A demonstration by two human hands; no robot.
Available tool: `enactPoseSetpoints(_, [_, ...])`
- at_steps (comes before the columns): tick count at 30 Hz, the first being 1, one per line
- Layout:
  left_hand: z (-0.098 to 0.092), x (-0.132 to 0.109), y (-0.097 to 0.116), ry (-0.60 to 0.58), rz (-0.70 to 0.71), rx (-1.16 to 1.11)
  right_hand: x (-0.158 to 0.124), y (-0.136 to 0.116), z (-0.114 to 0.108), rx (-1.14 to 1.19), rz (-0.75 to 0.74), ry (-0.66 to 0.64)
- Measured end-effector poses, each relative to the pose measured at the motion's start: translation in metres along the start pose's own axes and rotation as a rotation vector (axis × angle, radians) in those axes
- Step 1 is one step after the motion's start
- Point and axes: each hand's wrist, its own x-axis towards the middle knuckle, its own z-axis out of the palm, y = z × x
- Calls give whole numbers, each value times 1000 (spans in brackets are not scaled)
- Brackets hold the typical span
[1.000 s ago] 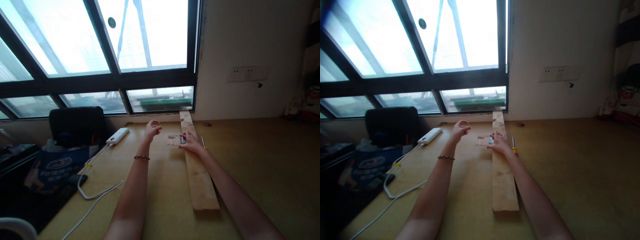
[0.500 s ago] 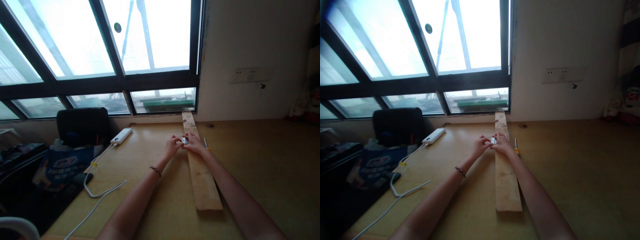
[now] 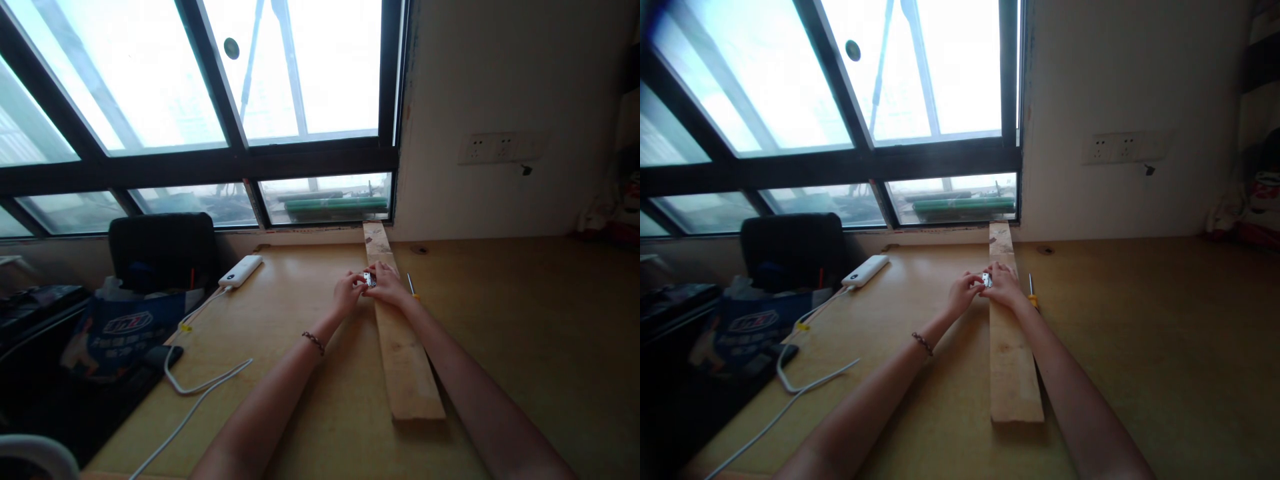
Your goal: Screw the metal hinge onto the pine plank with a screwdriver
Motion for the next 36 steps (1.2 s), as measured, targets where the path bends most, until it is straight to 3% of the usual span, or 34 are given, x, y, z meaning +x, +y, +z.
enactPoseSetpoints(7, [4, -1, -3, -9, -11, 29, 1, -3, -1, 1, 11, 4])
enactPoseSetpoints(13, [3, -3, -3, 11, 132, 105, 1, -3, -1, 10, 13, 3])
enactPoseSetpoints(19, [1, 4, -6, -50, -2, -81, 1, -2, -1, 8, 9, 7])
enactPoseSetpoints(27, [-1, 14, -12, -237, -194, -326, 2, -4, -2, -19, 12, -16])
enactPoseSetpoints(36, [-1, 20, -10, -165, -89, -68, 4, -2, -1, -19, 21, -33])
